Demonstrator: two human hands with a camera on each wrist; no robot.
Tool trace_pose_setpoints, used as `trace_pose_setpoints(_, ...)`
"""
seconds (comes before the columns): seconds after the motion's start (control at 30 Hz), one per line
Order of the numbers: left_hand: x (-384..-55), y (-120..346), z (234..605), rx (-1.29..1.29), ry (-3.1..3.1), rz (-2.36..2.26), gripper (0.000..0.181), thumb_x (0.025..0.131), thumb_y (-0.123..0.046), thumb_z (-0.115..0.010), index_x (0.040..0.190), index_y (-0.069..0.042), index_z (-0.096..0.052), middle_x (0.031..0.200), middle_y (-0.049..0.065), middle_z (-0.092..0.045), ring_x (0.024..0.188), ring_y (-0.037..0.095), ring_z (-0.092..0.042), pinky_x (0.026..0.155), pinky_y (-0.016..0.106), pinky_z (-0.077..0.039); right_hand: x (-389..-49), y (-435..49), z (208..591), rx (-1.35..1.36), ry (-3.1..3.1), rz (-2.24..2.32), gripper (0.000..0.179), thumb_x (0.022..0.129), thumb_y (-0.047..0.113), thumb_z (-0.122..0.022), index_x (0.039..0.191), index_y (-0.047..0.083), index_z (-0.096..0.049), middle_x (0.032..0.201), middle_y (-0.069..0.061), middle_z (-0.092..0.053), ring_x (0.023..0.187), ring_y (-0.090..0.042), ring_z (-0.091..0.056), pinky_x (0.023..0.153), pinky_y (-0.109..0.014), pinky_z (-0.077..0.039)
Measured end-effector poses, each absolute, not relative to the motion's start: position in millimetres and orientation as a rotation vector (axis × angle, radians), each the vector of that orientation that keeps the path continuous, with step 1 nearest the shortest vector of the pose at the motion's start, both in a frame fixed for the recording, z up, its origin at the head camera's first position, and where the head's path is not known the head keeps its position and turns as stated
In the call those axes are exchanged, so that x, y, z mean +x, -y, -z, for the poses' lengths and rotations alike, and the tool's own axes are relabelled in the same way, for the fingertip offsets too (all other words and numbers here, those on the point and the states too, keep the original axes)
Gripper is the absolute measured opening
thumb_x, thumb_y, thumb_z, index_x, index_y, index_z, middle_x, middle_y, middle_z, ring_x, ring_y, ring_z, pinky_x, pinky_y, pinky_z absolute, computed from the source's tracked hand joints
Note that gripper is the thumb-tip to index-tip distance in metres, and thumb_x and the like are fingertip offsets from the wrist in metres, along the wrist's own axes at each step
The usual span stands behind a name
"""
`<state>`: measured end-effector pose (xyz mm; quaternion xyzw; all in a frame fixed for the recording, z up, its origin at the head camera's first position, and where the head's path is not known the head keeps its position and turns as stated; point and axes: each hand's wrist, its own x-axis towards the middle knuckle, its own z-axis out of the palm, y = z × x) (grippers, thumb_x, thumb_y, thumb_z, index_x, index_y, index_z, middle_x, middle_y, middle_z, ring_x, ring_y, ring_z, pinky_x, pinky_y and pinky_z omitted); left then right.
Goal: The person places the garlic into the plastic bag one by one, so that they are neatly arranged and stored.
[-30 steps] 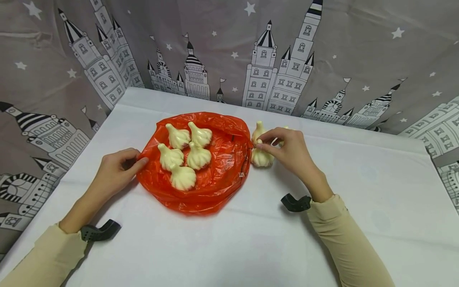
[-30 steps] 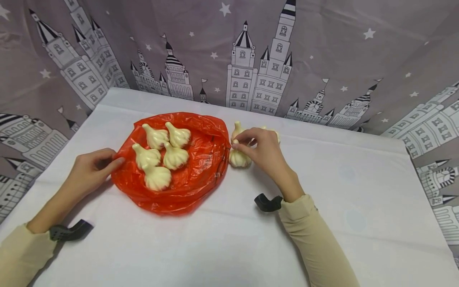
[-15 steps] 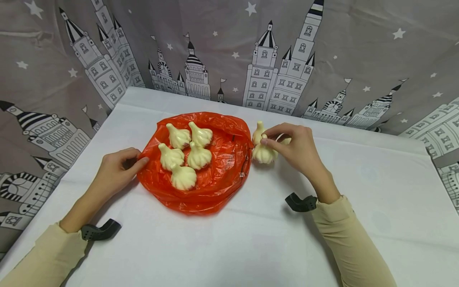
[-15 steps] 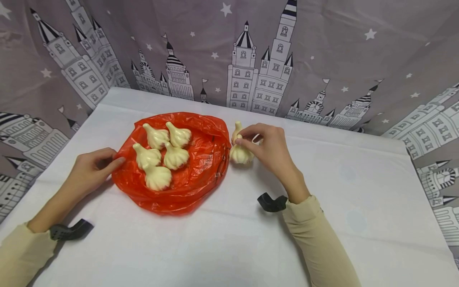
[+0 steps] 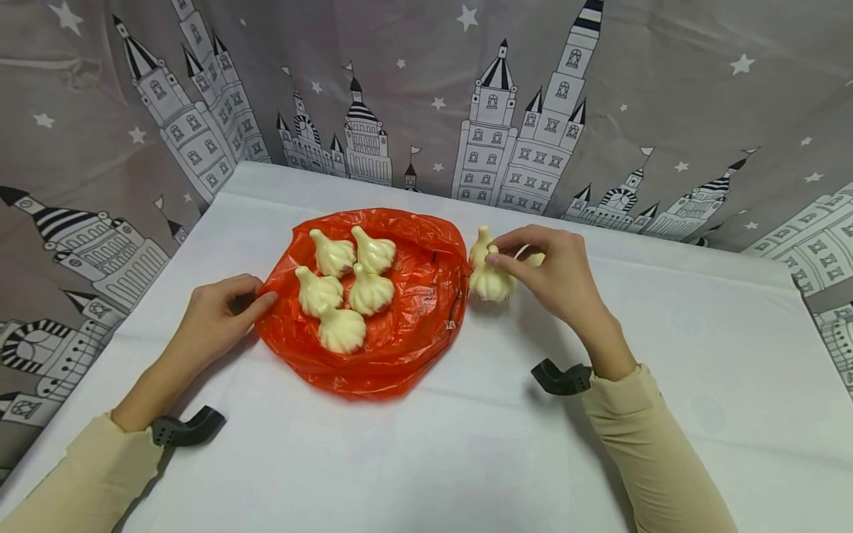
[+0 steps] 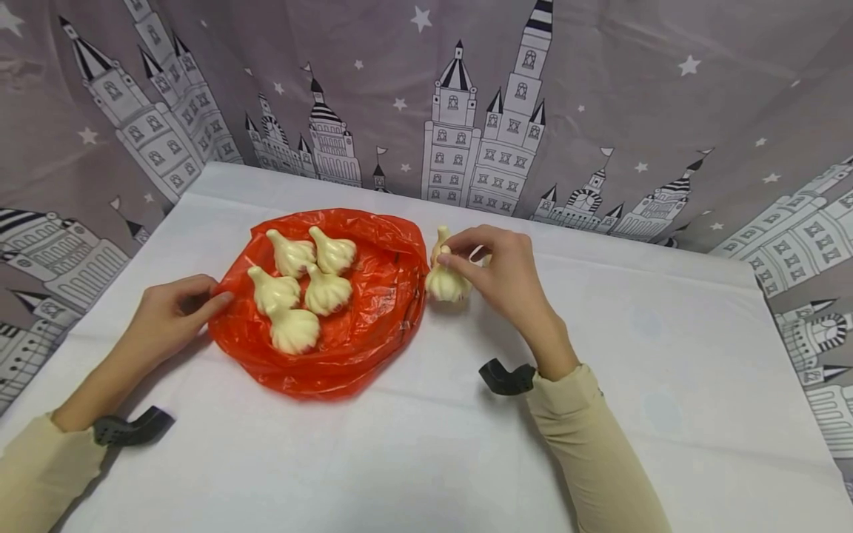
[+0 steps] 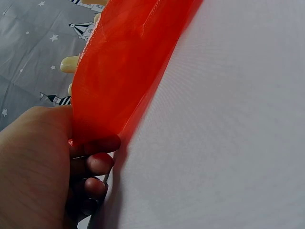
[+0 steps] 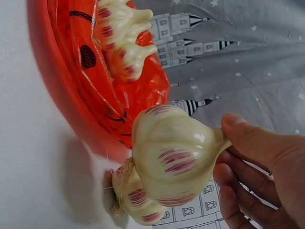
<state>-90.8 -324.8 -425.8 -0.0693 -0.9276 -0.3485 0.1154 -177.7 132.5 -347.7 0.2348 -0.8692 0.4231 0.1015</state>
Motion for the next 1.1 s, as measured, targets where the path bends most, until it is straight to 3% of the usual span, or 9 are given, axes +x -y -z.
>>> trace_pose_setpoints(0.17,-90,325,425,-0.201,2.717,1.014,0.008,0.097,-0.013,-0.076,0.100,-0.006,-0.076,0.088,0.009,-0.070,0.077,0.005,-0.052,0.070,0.005,-0.044,-178,-129,345,0.699,2.555,-1.281,0.013,0.088,0.015,-0.087,0.099,0.009,-0.084,0.095,-0.002,-0.081,0.080,-0.015,-0.069,0.073,-0.021,-0.054)
trace_pose_setpoints(0.37,-91,325,427,-0.196,2.721,1.020,0.008,0.098,-0.014,-0.076,0.100,-0.006,-0.076,0.088,0.009,-0.071,0.078,0.005,-0.052,0.070,0.005,-0.044,-178,-121,341,0.727,2.531,-1.303,0.014,0.088,0.017,-0.088,0.100,0.011,-0.084,0.099,0.001,-0.081,0.085,-0.009,-0.069,0.077,-0.032,-0.059)
trace_pose_setpoints(0.6,-92,326,427,-0.192,2.724,1.020,0.008,0.098,-0.014,-0.076,0.101,-0.007,-0.076,0.090,0.009,-0.071,0.078,0.005,-0.052,0.070,0.004,-0.044,-177,-109,335,0.797,2.486,-1.338,0.013,0.089,0.016,-0.087,0.100,0.011,-0.083,0.097,0.003,-0.080,0.087,-0.006,-0.069,0.077,-0.027,-0.058)
trace_pose_setpoints(0.83,-92,327,428,-0.191,2.718,1.019,0.006,0.097,-0.013,-0.076,0.099,-0.007,-0.075,0.088,0.008,-0.070,0.078,0.005,-0.052,0.069,0.005,-0.044,-175,-93,333,0.827,2.512,-1.377,0.015,0.089,0.019,-0.087,0.102,0.012,-0.083,0.097,0.003,-0.080,0.087,-0.008,-0.069,0.080,-0.036,-0.060)
trace_pose_setpoints(1.1,-92,326,427,-0.205,2.711,1.034,0.006,0.097,-0.013,-0.076,0.099,-0.007,-0.076,0.089,0.009,-0.071,0.078,0.004,-0.052,0.070,0.005,-0.044,-171,-75,334,0.879,2.534,-1.422,0.016,0.088,0.019,-0.088,0.102,0.012,-0.083,0.094,0.002,-0.079,0.086,-0.010,-0.069,0.077,-0.031,-0.057)
